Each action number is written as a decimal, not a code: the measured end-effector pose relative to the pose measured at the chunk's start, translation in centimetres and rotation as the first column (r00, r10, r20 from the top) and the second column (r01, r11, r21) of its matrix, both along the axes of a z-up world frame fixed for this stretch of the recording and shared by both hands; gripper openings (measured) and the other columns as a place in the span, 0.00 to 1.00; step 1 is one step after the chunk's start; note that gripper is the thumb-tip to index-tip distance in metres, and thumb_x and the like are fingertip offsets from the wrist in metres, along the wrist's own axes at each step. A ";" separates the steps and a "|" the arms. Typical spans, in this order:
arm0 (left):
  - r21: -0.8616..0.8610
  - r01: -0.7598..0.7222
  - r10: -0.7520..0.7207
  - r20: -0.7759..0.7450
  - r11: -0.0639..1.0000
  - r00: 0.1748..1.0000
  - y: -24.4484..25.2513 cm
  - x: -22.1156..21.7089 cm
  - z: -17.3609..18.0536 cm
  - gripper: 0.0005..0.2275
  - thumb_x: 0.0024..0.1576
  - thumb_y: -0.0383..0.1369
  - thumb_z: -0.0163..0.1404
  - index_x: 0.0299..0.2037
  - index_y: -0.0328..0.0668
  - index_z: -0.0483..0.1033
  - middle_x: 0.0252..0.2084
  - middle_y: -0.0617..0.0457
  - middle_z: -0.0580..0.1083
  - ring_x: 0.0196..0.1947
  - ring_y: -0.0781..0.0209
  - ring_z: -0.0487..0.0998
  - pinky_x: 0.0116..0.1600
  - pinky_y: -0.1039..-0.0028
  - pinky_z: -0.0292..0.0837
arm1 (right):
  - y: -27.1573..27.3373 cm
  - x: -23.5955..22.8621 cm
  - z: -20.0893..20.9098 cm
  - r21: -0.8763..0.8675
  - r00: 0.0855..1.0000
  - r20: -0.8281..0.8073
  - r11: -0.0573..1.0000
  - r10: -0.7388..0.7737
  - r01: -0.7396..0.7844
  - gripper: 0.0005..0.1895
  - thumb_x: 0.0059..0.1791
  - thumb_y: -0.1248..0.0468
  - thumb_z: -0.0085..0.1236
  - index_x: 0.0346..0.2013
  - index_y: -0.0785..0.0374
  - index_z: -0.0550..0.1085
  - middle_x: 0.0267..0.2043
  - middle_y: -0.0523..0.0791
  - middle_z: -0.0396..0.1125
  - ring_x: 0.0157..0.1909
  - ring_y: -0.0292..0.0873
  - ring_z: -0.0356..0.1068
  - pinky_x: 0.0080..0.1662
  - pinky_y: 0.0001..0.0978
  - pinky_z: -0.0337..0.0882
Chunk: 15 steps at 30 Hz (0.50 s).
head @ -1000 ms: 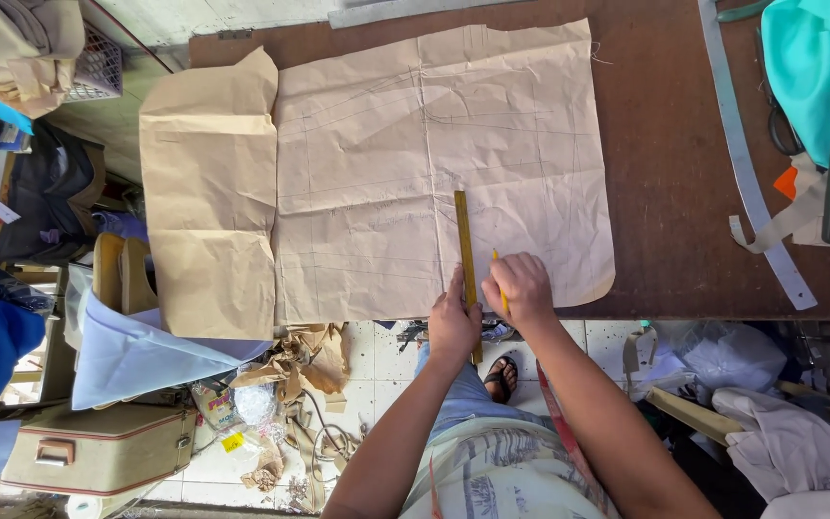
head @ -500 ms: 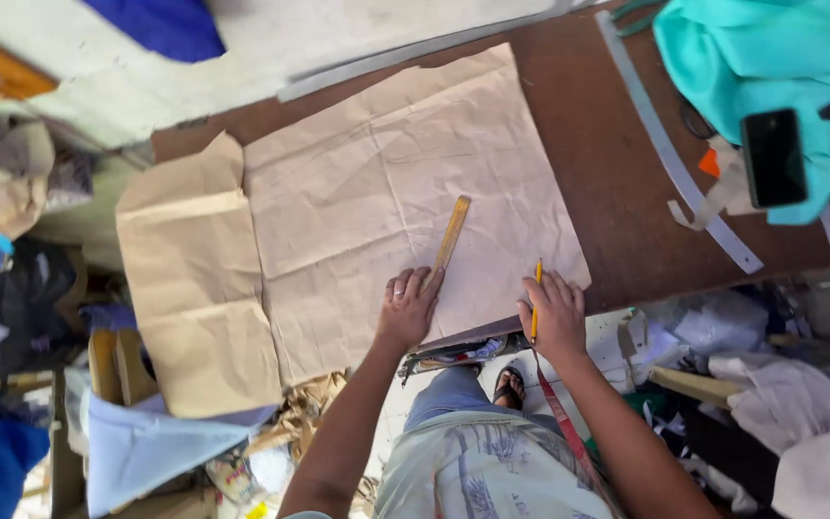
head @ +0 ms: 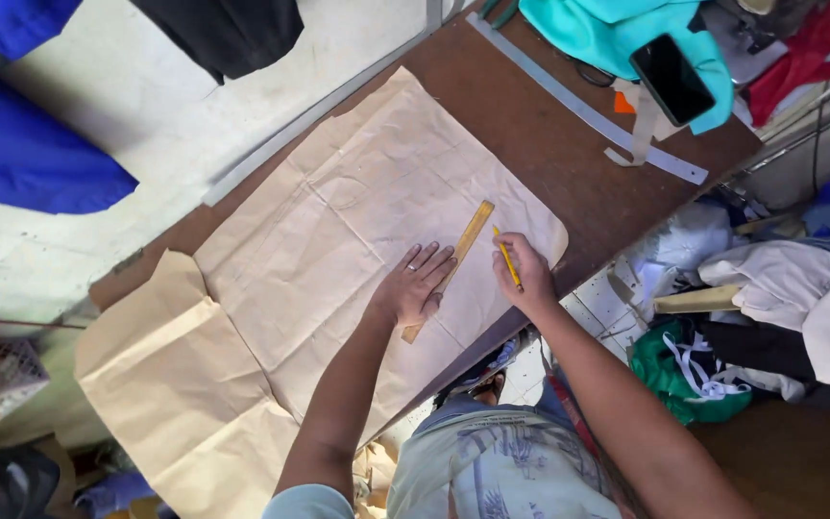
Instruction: The person uses a wooden ruler and a pencil to draw straight lines on a large sheet of pattern paper laid out on a table. They also briefly handle a smartphone while working on the pattern.
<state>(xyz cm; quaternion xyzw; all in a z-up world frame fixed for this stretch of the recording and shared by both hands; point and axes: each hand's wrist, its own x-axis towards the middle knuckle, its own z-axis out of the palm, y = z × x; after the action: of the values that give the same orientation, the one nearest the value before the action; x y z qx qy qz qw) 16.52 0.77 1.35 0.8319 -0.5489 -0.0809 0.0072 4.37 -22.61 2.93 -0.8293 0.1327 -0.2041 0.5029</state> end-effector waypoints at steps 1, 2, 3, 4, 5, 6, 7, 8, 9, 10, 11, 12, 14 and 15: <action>-0.004 0.012 -0.012 0.004 1.000 1.000 0.2 0.3 -0.3 0.36 0.55 0.49 0.42 0.76 0.58 0.50 0.78 0.59 0.52 0.79 0.54 0.47 0.80 0.59 0.37 | 0.1 0.1 0.5 -0.004 1.000 0.004 1.000 -0.012 0.012 0.15 0.53 0.62 0.56 0.54 0.59 0.72 0.50 0.53 0.75 0.53 0.56 0.75 0.53 0.47 0.73; -0.053 0.045 -0.046 -0.015 0.998 0.999 0.4 0.6 -0.6 0.35 0.55 0.51 0.41 0.76 0.57 0.50 0.78 0.57 0.52 0.78 0.52 0.48 0.80 0.57 0.39 | 0.3 0.1 1.0 0.023 1.000 0.014 1.000 -0.015 0.015 0.16 0.54 0.63 0.53 0.56 0.60 0.72 0.51 0.57 0.74 0.55 0.59 0.73 0.54 0.49 0.73; -0.104 0.074 -0.077 -0.029 0.992 0.997 0.6 1.1 -0.9 0.36 0.54 0.52 0.40 0.75 0.56 0.51 0.78 0.56 0.52 0.78 0.50 0.49 0.79 0.55 0.41 | 0.3 0.4 1.4 0.049 0.999 0.028 0.999 -0.015 0.014 0.17 0.54 0.65 0.51 0.58 0.62 0.72 0.52 0.60 0.73 0.56 0.61 0.72 0.56 0.51 0.72; -0.109 0.083 -0.086 -0.021 0.991 0.996 0.5 1.4 -0.7 0.36 0.54 0.52 0.40 0.75 0.56 0.51 0.78 0.56 0.52 0.78 0.50 0.49 0.79 0.55 0.41 | 0.2 0.6 1.2 0.044 0.999 0.036 0.999 -0.023 0.022 0.17 0.54 0.65 0.51 0.58 0.62 0.72 0.52 0.60 0.73 0.56 0.61 0.72 0.56 0.51 0.72; -0.122 0.094 -0.097 -0.022 0.988 0.995 0.6 1.3 -0.6 0.35 0.55 0.53 0.39 0.75 0.55 0.51 0.78 0.55 0.52 0.78 0.50 0.48 0.79 0.55 0.40 | 0.2 0.4 0.8 0.051 1.000 0.015 0.999 -0.013 0.013 0.17 0.54 0.65 0.49 0.58 0.62 0.69 0.54 0.60 0.72 0.57 0.61 0.72 0.57 0.52 0.71; -0.134 0.104 -0.108 -0.022 0.986 0.994 0.7 1.2 -0.7 0.35 0.56 0.54 0.38 0.75 0.54 0.51 0.78 0.54 0.52 0.78 0.49 0.48 0.79 0.54 0.40 | 0.2 0.3 0.4 0.058 1.000 -0.006 0.998 -0.003 0.003 0.17 0.54 0.64 0.47 0.58 0.63 0.66 0.56 0.59 0.72 0.57 0.61 0.72 0.57 0.52 0.70; -0.133 0.105 -0.110 -0.027 0.985 0.994 0.7 1.3 -0.7 0.35 0.56 0.54 0.38 0.75 0.54 0.51 0.78 0.54 0.52 0.78 0.49 0.48 0.79 0.54 0.40 | 0.1 0.4 0.3 0.059 1.000 -0.011 0.998 -0.005 0.005 0.17 0.54 0.64 0.47 0.58 0.63 0.66 0.56 0.59 0.72 0.57 0.61 0.72 0.57 0.52 0.70; -0.148 0.106 -0.110 -0.024 0.983 0.994 0.7 1.4 -0.8 0.35 0.56 0.54 0.37 0.75 0.53 0.51 0.78 0.54 0.53 0.78 0.49 0.48 0.79 0.54 0.40 | 0.0 0.6 0.2 0.036 1.000 -0.006 0.999 -0.010 0.010 0.16 0.54 0.65 0.49 0.57 0.63 0.68 0.55 0.58 0.73 0.57 0.59 0.72 0.57 0.50 0.71; -0.164 0.107 -0.111 -0.018 0.981 0.994 0.6 1.6 -0.9 0.35 0.55 0.54 0.37 0.75 0.53 0.52 0.77 0.54 0.53 0.78 0.49 0.49 0.79 0.53 0.41 | -0.2 0.8 0.1 0.013 1.000 0.002 1.000 -0.015 0.015 0.16 0.54 0.66 0.50 0.57 0.62 0.69 0.55 0.57 0.73 0.57 0.57 0.73 0.56 0.47 0.72; -0.164 0.109 -0.114 -0.021 0.980 0.993 0.6 1.2 -0.9 0.35 0.55 0.54 0.37 0.75 0.53 0.52 0.77 0.54 0.53 0.78 0.49 0.49 0.79 0.53 0.41 | -0.2 0.6 -0.2 0.014 1.000 0.000 1.000 -0.017 0.017 0.16 0.54 0.66 0.50 0.57 0.62 0.69 0.55 0.57 0.73 0.57 0.57 0.73 0.56 0.47 0.72; -0.156 0.118 -0.120 -0.003 0.981 0.993 0.7 1.3 -0.7 0.35 0.56 0.55 0.36 0.74 0.53 0.52 0.77 0.54 0.53 0.78 0.50 0.48 0.79 0.54 0.40 | -0.2 0.7 -0.4 -0.008 1.000 0.010 1.000 -0.021 0.021 0.16 0.54 0.65 0.52 0.57 0.60 0.70 0.53 0.56 0.74 0.56 0.56 0.73 0.55 0.46 0.73; -0.148 0.128 -0.127 0.014 0.981 0.992 0.8 1.3 -0.5 0.35 0.57 0.55 0.35 0.74 0.52 0.52 0.77 0.54 0.53 0.78 0.50 0.48 0.79 0.54 0.39 | -0.3 0.9 -0.5 -0.030 0.999 0.021 0.999 -0.024 0.025 0.16 0.54 0.64 0.54 0.57 0.58 0.72 0.52 0.54 0.75 0.55 0.55 0.74 0.54 0.45 0.73; -0.156 0.131 -0.131 0.005 0.979 0.991 0.8 1.3 -0.7 0.35 0.56 0.54 0.35 0.74 0.52 0.52 0.77 0.54 0.53 0.78 0.50 0.48 0.79 0.54 0.40 | -0.3 0.9 -0.8 -0.033 0.999 0.024 0.999 -0.030 0.030 0.16 0.53 0.64 0.54 0.57 0.59 0.72 0.52 0.55 0.75 0.55 0.56 0.74 0.54 0.46 0.73; -0.164 0.132 -0.134 -0.002 0.978 0.991 0.8 1.3 -0.7 0.35 0.56 0.54 0.36 0.74 0.52 0.53 0.78 0.54 0.53 0.78 0.50 0.47 0.79 0.53 0.40 | -0.3 1.1 -1.0 -0.036 0.999 0.028 0.999 -0.034 0.035 0.16 0.53 0.64 0.54 0.56 0.60 0.73 0.52 0.55 0.75 0.55 0.57 0.74 0.55 0.47 0.73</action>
<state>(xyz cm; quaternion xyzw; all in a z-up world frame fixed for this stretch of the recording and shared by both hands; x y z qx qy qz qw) 17.86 1.54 0.67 0.7893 -0.6082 -0.0414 0.0736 5.44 -22.92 1.97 -0.8330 0.1364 -0.2265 0.4860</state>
